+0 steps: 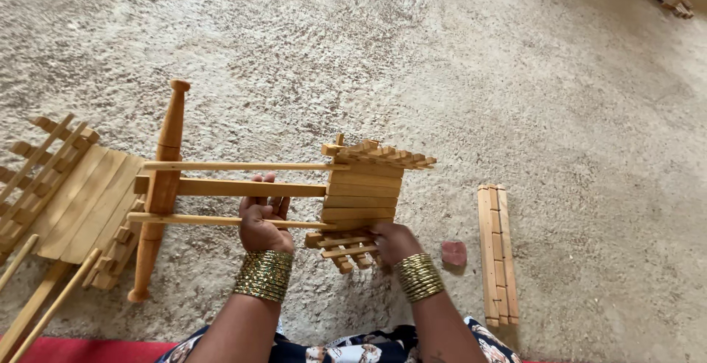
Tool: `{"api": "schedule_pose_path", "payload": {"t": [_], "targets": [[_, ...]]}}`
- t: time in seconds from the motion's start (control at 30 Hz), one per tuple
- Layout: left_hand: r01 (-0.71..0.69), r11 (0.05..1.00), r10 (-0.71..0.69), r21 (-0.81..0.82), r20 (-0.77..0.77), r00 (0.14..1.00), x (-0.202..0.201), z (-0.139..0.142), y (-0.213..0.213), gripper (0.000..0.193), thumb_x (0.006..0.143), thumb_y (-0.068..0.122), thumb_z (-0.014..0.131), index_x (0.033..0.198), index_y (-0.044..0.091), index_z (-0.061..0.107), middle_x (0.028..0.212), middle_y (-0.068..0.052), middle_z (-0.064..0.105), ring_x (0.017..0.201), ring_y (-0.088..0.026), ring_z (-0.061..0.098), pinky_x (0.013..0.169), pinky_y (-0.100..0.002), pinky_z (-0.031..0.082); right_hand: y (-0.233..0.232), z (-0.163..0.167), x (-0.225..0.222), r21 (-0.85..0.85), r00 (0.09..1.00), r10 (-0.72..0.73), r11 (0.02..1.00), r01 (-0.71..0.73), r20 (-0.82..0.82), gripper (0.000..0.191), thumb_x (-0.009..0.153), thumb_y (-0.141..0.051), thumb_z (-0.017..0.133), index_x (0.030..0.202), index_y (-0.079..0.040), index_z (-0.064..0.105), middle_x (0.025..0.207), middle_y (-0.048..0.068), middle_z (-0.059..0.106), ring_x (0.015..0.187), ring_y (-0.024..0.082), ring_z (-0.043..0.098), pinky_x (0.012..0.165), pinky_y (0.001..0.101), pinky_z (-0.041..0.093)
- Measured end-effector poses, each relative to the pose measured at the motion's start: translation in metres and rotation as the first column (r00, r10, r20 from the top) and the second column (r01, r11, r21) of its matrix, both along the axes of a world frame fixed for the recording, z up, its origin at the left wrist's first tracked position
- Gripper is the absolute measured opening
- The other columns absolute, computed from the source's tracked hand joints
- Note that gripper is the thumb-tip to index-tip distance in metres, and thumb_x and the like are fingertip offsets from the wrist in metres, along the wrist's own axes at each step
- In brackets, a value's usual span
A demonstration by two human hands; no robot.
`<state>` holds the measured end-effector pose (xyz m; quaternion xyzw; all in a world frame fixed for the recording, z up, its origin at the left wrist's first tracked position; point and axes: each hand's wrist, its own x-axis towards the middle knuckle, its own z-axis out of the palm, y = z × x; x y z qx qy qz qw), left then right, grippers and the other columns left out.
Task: The person assembles a small wooden toy cart by inserting slats into a frame and attaching wheels. They handle the frame, slats, and wheels by hand, aligning and pressing parts together to complete the assembly.
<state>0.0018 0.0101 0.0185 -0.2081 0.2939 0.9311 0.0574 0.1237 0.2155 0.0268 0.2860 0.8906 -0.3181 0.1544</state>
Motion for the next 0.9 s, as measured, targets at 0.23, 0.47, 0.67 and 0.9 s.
{"api": "schedule_pose_path", "payload": {"t": [0.23, 0.47, 0.67, 0.9], "targets": [[0.024, 1.000, -0.024, 0.016, -0.045, 0.999, 0.000, -0.006, 0.004, 0.059, 0.075, -0.001, 0.034, 0.130, 0.002, 0.056, 0.120, -0.011, 0.072, 0.109, -0.023, 0.071, 0.095, -0.040, 0.063, 0.037, -0.038, 0.003, 0.203, 0.920, -0.248, 0.926, 0.317, -0.303, 0.029, 0.101, -0.022, 0.059, 0.126, -0.014, 0.071, 0.110, 0.015, 0.075, 0.089, 0.022, 0.071, 0.085, 0.0391, 0.061], [0.019, 1.000, -0.019, 0.021, -0.013, 1.000, -0.002, -0.007, 0.003, 0.059, 0.074, -0.002, 0.035, 0.128, 0.006, 0.058, 0.120, -0.008, 0.072, 0.108, -0.021, 0.071, 0.093, -0.038, 0.063, 0.033, -0.072, -0.010, 0.172, 0.970, 0.053, 0.985, -0.011, -0.239, 0.054, 0.083, -0.023, 0.075, 0.130, 0.000, 0.059, 0.131, 0.023, 0.059, 0.116, 0.033, 0.062, 0.101, 0.0381, 0.052], [0.026, 0.999, -0.023, 0.033, -0.081, 0.996, -0.001, -0.006, 0.008, 0.058, 0.074, -0.004, 0.038, 0.128, 0.003, 0.059, 0.117, -0.010, 0.072, 0.105, -0.021, 0.071, 0.090, -0.037, 0.063, 0.033, -0.059, -0.015, 0.117, 0.947, -0.143, 0.976, 0.183, -0.287, 0.063, 0.077, -0.030, 0.082, 0.130, -0.004, 0.060, 0.129, 0.019, 0.063, 0.119, 0.031, 0.062, 0.103, 0.0393, 0.052], [0.035, 0.998, -0.041, -0.045, -0.126, 0.991, 0.003, -0.004, 0.011, 0.051, 0.080, -0.004, 0.043, 0.129, -0.001, 0.060, 0.118, -0.013, 0.071, 0.107, -0.021, 0.069, 0.093, -0.036, 0.063, 0.044, -0.060, -0.018, -0.064, 0.879, -0.177, 0.984, 0.166, -0.443, 0.070, 0.069, -0.023, 0.087, 0.128, -0.002, 0.055, 0.120, 0.017, 0.067, 0.109, 0.027, 0.066, 0.093, 0.0374, 0.057]]}}
